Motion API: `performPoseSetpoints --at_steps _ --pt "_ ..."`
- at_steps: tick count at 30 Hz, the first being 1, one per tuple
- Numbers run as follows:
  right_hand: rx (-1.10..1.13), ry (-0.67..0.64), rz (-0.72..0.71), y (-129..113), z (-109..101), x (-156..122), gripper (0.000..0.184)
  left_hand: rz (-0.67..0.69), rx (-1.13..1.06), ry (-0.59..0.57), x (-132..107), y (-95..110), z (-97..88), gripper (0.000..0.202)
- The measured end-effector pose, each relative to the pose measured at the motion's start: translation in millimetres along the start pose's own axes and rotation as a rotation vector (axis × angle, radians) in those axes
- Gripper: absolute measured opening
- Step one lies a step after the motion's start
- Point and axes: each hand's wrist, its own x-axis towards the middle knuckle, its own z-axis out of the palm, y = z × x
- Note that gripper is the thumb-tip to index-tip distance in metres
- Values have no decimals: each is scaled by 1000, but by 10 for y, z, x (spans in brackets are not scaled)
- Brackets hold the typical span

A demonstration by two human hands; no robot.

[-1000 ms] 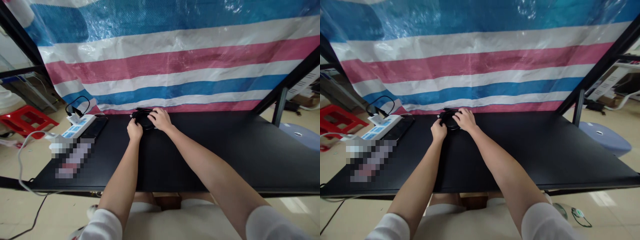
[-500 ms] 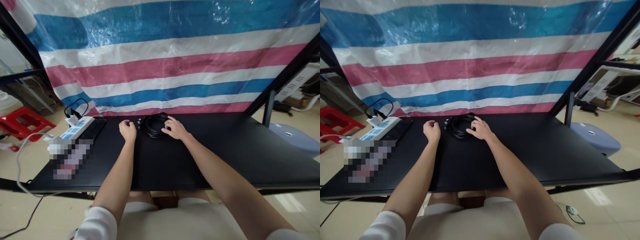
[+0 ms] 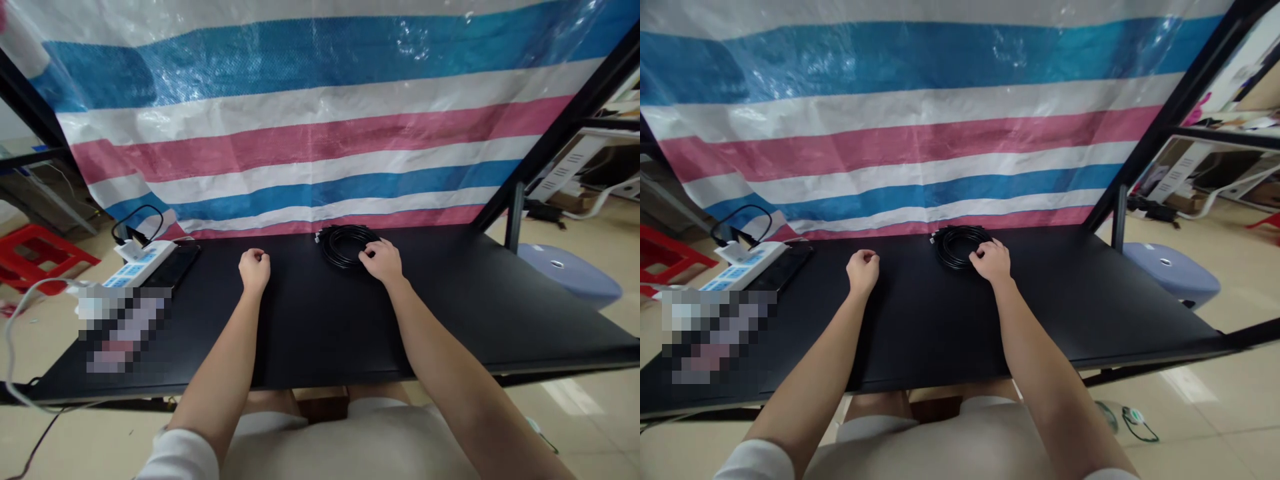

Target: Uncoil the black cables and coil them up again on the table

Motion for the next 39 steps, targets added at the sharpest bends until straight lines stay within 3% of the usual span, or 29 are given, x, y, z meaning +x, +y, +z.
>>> performPoseSetpoints --at_steps 5,9,13,16,18,22,25,28,32,36,39 --pt "98 174 -68 79 42 57 26 21 -8 -22 -13 -3 40 10" --pt "152 241 -15 88 77 84 42 9 -12 -23 -24 -15 48 11" --pt "136 282 238 65 91 96 55 13 -24 -24 -26 -25 59 12" --pt "128 212 441 80 65 114 41 21 -25 -26 -20 -34 69 11" --pt "154 200 470 99 36 129 29 19 -13 -30 -13 -38 71 11" --pt "243 303 373 119 3 155 28 52 28 -33 -9 -47 80 8" --pt "359 357 220 100 24 154 36 223 23 -59 -49 -49 124 8" --pt "416 389 122 46 49 120 43 430 18 -188 -150 -33 203 33" --pt "331 429 38 -74 36 35 46 554 20 -356 -315 36 300 56" --pt "309 406 -72 -176 14 -36 50 557 -88 -417 -399 134 326 26" --pt "330 374 -130 -128 -1 -35 50 403 -231 -362 -399 187 311 12"
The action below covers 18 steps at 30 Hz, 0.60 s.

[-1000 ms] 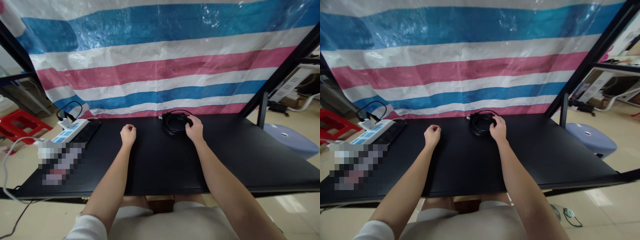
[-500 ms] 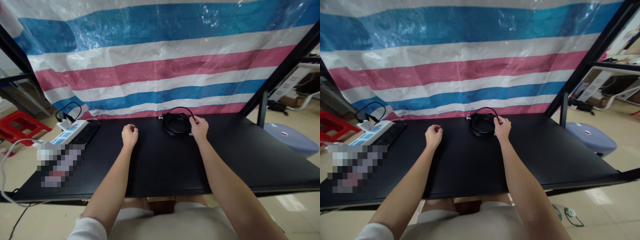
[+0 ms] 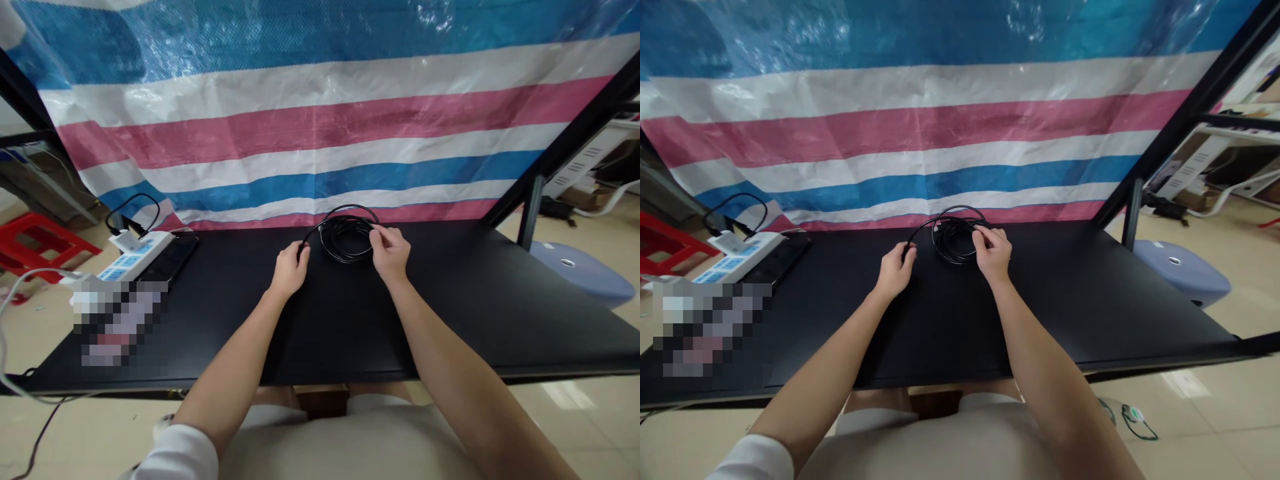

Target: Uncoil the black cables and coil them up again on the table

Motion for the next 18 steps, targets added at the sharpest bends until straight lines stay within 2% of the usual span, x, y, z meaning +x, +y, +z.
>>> performPoseSetpoints --at_steps 3,7,11,14,18 --pt "-64 -2 54 175 -69 55 49 -143 -109 145 29 15 -49 14" --pt "-245 -3 306 405 -150 145 36 -188 -45 258 79 -5 -170 9" --pt "-284 -179 509 428 -149 169 25 -184 88 383 131 -39 -285 8" --pt "-292 -249 523 392 -135 156 21 -266 -3 461 177 -61 -341 12" --pt "-320 -264 483 404 -123 134 18 -397 -317 638 260 -90 -444 16"
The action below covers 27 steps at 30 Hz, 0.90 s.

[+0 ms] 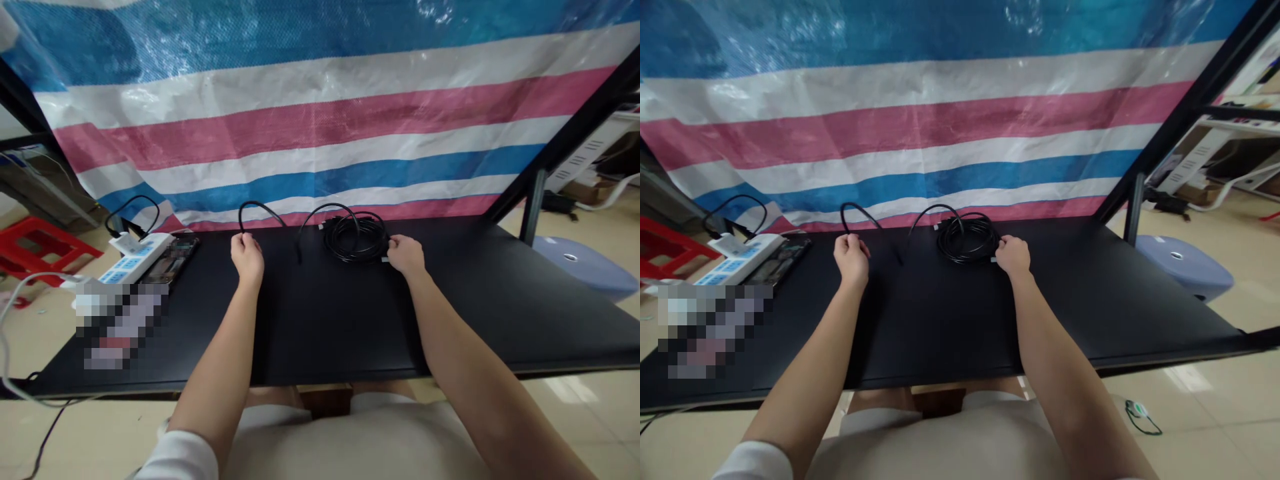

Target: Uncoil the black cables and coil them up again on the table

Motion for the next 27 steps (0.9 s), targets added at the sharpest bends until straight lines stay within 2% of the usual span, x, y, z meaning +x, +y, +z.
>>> performPoseSetpoints --at_steps 3,6,10,15,21,25,27 --pt "49 45 -37 23 26 8 13 -180 -186 52 105 44 -64 16" --pt "209 169 -30 12 37 8 10 -324 -303 98 170 96 -134 17" --pt "556 291 56 -62 24 8 11 -437 -389 114 182 164 -184 16" --pt "1046 278 106 -86 -33 65 8 -513 -437 117 188 193 -237 17" --pt "1371 204 162 65 -157 146 22 -535 -408 146 225 156 -293 19" --pt "1461 159 250 41 -150 119 16 -426 -280 152 202 112 -230 19" --pt "1448 101 204 -4 -116 82 14 -343 -195 125 173 87 -187 18"
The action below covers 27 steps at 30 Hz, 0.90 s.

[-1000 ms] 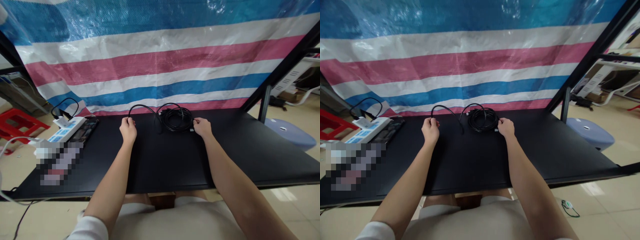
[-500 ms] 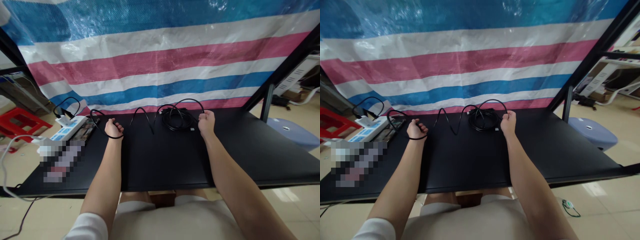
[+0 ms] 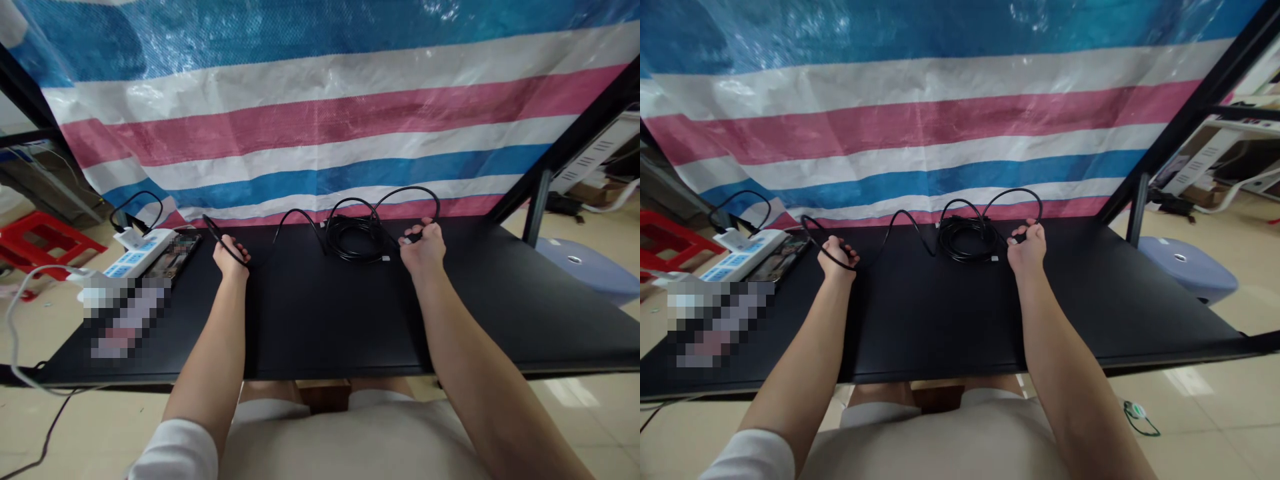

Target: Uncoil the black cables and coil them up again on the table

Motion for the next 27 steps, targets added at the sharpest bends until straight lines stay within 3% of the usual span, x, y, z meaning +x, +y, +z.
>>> performPoseSetpoints --at_steps 4,10,14,18,23,27 --pt "-71 -182 -88 64 70 -78 19 133 192 -33 -51 -71 41 15" --pt "-169 -279 -192 66 122 -135 18 283 402 -26 -51 -141 42 18" --pt "-297 -311 -266 66 161 -250 26 304 395 -60 -77 -142 40 21" --pt "-562 -383 -325 99 236 -437 40 316 361 -105 -123 -131 47 22" --pt "-737 -410 -362 125 311 -530 23 327 278 -139 -117 -164 59 22" --pt "-673 -313 -356 137 309 -466 27 324 226 -155 -108 -178 63 20"
